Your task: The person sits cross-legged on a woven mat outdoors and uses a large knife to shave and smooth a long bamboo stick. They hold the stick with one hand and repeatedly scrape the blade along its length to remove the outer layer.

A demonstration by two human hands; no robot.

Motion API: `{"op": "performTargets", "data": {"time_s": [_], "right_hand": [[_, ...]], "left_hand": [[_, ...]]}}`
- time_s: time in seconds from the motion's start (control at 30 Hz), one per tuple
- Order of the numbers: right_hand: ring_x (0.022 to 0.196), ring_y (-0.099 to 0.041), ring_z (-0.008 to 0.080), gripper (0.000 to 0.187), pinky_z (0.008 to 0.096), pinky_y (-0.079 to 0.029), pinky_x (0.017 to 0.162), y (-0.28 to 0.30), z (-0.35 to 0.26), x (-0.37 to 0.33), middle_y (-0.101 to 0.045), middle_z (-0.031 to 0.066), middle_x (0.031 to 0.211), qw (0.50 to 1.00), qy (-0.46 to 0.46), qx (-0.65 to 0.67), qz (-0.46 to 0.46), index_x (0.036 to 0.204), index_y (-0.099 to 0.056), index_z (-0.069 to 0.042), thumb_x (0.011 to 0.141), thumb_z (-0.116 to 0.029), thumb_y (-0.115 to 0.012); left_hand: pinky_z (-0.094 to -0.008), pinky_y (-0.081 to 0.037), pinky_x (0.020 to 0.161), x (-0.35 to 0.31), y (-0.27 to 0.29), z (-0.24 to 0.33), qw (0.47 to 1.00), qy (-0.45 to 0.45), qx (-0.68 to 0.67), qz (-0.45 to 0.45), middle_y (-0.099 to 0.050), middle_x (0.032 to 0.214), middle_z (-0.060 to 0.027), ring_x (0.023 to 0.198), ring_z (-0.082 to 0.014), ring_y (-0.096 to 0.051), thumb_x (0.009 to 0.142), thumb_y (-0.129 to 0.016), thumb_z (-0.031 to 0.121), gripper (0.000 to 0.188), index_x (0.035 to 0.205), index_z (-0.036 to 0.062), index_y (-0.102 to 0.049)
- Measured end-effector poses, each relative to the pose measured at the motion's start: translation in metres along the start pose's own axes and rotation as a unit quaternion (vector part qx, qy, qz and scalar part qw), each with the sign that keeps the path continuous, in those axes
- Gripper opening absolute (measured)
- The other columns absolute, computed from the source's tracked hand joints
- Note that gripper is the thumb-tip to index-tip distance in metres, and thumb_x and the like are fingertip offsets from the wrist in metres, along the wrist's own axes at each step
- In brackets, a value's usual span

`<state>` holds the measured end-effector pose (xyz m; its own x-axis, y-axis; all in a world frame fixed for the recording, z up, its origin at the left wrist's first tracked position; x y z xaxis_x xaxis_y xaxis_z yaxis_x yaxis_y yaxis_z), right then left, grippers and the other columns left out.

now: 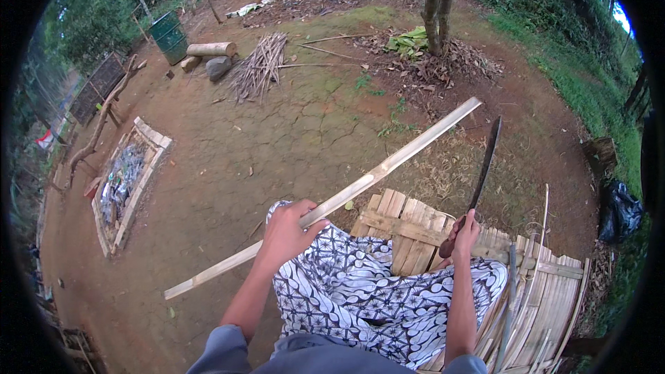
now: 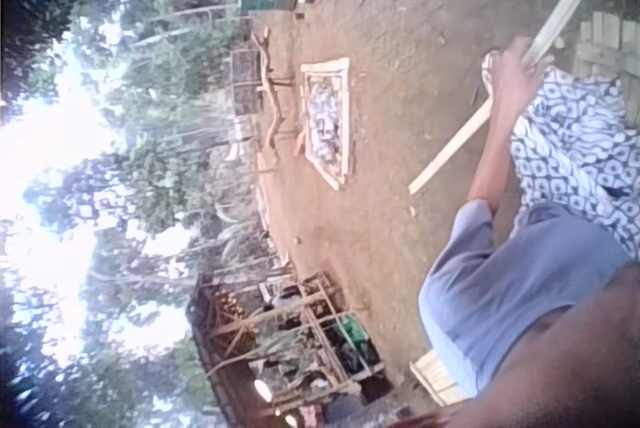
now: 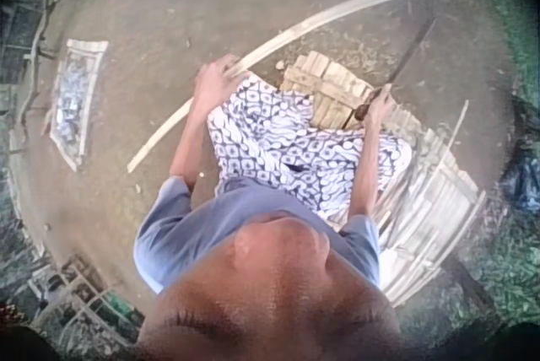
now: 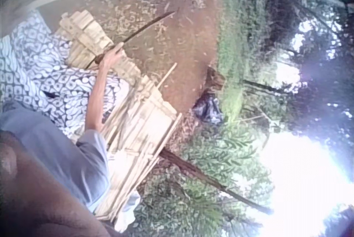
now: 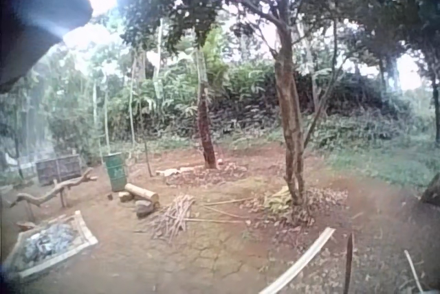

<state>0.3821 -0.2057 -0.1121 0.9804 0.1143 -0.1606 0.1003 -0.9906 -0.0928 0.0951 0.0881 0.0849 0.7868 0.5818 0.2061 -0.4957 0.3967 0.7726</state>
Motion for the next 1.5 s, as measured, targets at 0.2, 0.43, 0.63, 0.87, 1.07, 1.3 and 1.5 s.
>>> {"op": "performTargets", "data": {"time_s": [0.2, 0.43, 0.63, 0.87, 1.07, 1.3, 1.5], "right_hand": [[0.037, -0.040, 0.0102, 0.050, 0.0243, -0.031, 0.033, 0.006, 0.002, -0.001, -0.042, 0.0010, 0.051, 0.999, -0.018, 0.048, 0.013, 0.070, -0.044, -0.006, 0.095, -0.049, -0.042], [0.036, -0.039, 0.0095, 0.050, 0.0244, -0.031, 0.032, -0.001, -0.004, -0.003, -0.042, 0.0009, 0.051, 1.000, 0.015, 0.000, -0.002, 0.069, -0.045, -0.006, 0.096, -0.048, -0.040], [0.036, -0.038, 0.0083, 0.049, 0.0231, -0.031, 0.032, -0.006, 0.000, -0.004, -0.042, -0.0002, 0.050, 1.000, 0.011, -0.016, -0.019, 0.068, -0.045, -0.006, 0.097, -0.045, -0.040], [0.036, -0.038, 0.0076, 0.048, 0.0224, -0.030, 0.033, -0.008, 0.005, -0.002, -0.041, -0.0010, 0.049, 0.999, 0.011, -0.020, -0.030, 0.068, -0.045, -0.007, 0.097, -0.045, -0.040], [0.036, -0.038, 0.0080, 0.048, 0.0224, -0.031, 0.034, -0.006, 0.013, 0.004, -0.041, -0.0009, 0.050, 0.999, 0.009, -0.024, -0.044, 0.069, -0.044, -0.007, 0.097, -0.046, -0.041], [0.038, -0.040, 0.0075, 0.045, 0.0225, -0.032, 0.035, -0.010, 0.001, -0.005, -0.042, -0.0012, 0.051, 0.998, 0.001, -0.013, -0.057, 0.070, -0.044, -0.009, 0.096, -0.045, -0.042], [0.039, -0.040, 0.0067, 0.043, 0.0218, -0.032, 0.036, -0.016, -0.001, -0.009, -0.042, -0.0015, 0.052, 0.997, 0.013, -0.018, -0.073, 0.071, -0.045, -0.008, 0.097, -0.042, -0.043]], "left_hand": [[-0.0275, -0.043, 0.053, 0.003, -0.020, 0.015, 0.993, 0.003, -0.116, -0.013, -0.059, 0.065, -0.0076, 0.057, -0.0121, -0.054, 0.070, -0.079, 0.018, 0.028, 0.088, 0.0013, -0.065], [-0.0304, -0.037, 0.047, 0.002, -0.044, 0.015, 0.984, -0.020, -0.169, -0.044, -0.056, 0.059, -0.0127, 0.047, -0.0179, -0.047, 0.087, -0.060, 0.013, 0.016, 0.082, -0.0021, -0.064], [-0.0317, -0.037, 0.047, 0.015, -0.027, 0.017, 0.997, -0.018, -0.072, -0.036, -0.054, 0.058, -0.0146, 0.047, -0.0223, -0.048, 0.086, -0.063, 0.015, 0.021, 0.077, -0.0034, -0.062], [-0.0363, -0.046, 0.056, 0.039, 0.022, 0.034, 0.990, -0.123, 0.004, 0.062, -0.061, 0.073, -0.0178, 0.059, -0.0310, -0.059, 0.078, -0.069, 0.012, 0.020, 0.095, 0.0020, -0.068], [-0.0310, -0.048, 0.065, 0.079, 0.097, 0.045, 0.947, -0.213, 0.044, 0.236, -0.063, 0.082, -0.0122, 0.072, -0.0215, -0.061, 0.074, -0.074, 0.010, 0.026, 0.096, 0.0021, -0.065], [-0.0316, -0.045, 0.087, 0.111, 0.143, 0.026, 0.860, -0.245, -0.311, 0.320, -0.057, 0.097, -0.0081, 0.095, -0.0167, -0.056, 0.089, -0.059, 0.005, 0.020, 0.107, 0.0044, -0.051], [-0.0334, -0.043, 0.094, 0.108, 0.122, 0.030, 0.763, -0.249, -0.524, 0.284, -0.057, 0.101, -0.0094, 0.098, -0.0166, -0.055, 0.099, -0.043, 0.018, 0.016, 0.101, 0.0041, -0.051]]}}
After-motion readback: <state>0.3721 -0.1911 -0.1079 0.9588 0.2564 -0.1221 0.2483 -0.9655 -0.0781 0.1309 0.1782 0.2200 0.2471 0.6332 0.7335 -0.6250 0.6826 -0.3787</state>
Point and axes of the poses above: each hand's wrist, its own x-axis towards the middle knuckle, its own y-axis out of the back of the hand, z = x × y, the point moved 7 cm from there along x, towards the middle knuckle
